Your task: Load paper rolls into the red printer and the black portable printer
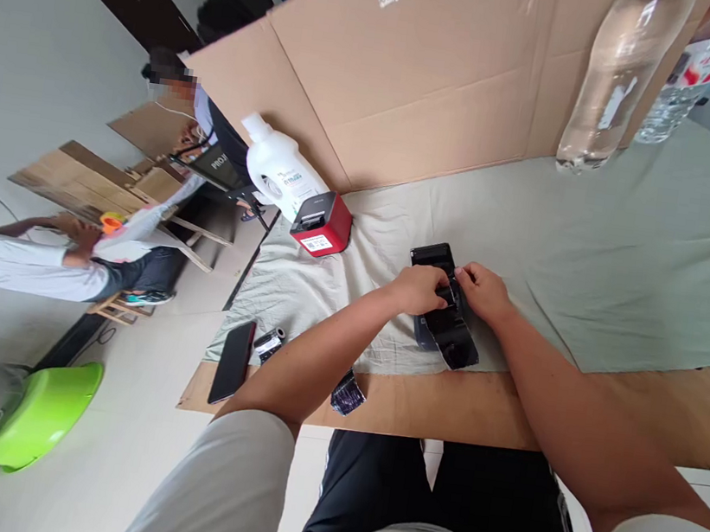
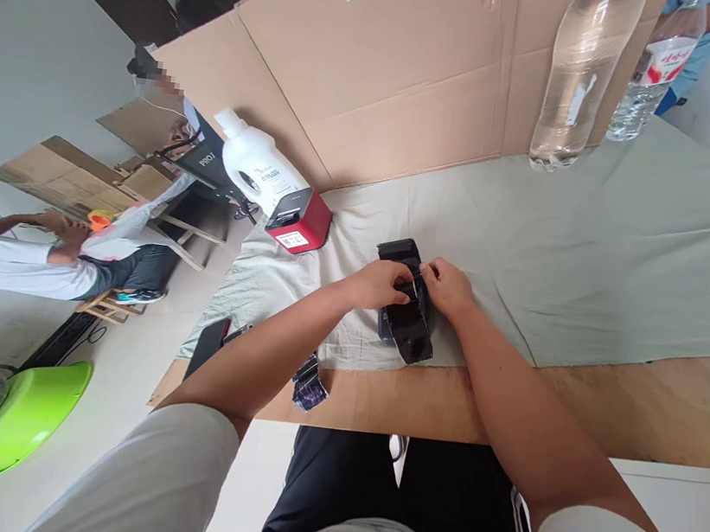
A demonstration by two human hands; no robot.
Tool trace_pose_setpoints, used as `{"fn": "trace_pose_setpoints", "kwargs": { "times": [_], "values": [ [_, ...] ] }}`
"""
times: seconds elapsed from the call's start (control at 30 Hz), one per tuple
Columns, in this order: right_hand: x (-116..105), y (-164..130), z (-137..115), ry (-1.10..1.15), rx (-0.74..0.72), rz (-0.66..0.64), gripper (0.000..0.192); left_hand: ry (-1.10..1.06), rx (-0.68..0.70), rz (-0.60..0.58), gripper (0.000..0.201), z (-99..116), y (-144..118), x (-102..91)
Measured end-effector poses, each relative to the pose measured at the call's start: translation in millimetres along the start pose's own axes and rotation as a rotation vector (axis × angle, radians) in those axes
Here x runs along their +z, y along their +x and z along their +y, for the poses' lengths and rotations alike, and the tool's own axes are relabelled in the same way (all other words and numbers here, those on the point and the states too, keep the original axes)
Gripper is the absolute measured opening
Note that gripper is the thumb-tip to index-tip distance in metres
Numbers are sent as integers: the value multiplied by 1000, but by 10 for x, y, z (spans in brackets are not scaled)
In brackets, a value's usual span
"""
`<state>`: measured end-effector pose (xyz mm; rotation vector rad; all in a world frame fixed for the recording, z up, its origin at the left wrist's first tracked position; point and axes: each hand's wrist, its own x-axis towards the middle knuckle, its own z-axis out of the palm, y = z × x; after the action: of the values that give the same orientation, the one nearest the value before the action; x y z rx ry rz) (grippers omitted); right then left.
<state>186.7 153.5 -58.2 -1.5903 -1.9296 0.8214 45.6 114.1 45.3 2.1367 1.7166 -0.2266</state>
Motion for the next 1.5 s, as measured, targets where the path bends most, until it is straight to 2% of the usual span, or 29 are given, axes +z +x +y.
{"fn": "trace_pose_setpoints", "kwargs": {
  "times": [0.2,0.3,0.53,0.7,0.8,0.9,1.0,1.07,1.17,1.3,1.4,1.5],
  "values": [
    [-8,1,-9,-23,3,-13,34,-51,-5,96,39,-5,-46,79],
    [-14,-5,-12,-10,8,-10,33,-84,-12,98,41,-16,-43,101],
    [-3,0,-1,12,4,-14,32,3,-55,62,37,31,2,92],
    [18,12,35,26,-13,9,34,35,-30,72,32,37,94,196],
    [27,18,61,55,-34,10,34,-105,24,234,30,-51,88,286],
    [49,26,86,140,-32,24,34,-331,110,504,23,-209,45,365],
    [76,20,89,388,-34,55,41,-495,110,798,26,-358,5,459],
    [83,4,74,609,-70,35,52,-631,57,910,39,-403,-20,557],
    [68,-23,51,811,-137,-13,62,-873,20,909,50,-369,-76,762],
    [44,-18,63,811,-93,7,59,-1036,28,912,48,-255,-144,1034],
    [18,-16,55,555,-3,47,49,-1051,-130,912,45,-234,-120,1134],
    [-45,-59,-8,173,-2,-35,41,-936,-311,762,47,-282,-70,1140]
  ]
}}
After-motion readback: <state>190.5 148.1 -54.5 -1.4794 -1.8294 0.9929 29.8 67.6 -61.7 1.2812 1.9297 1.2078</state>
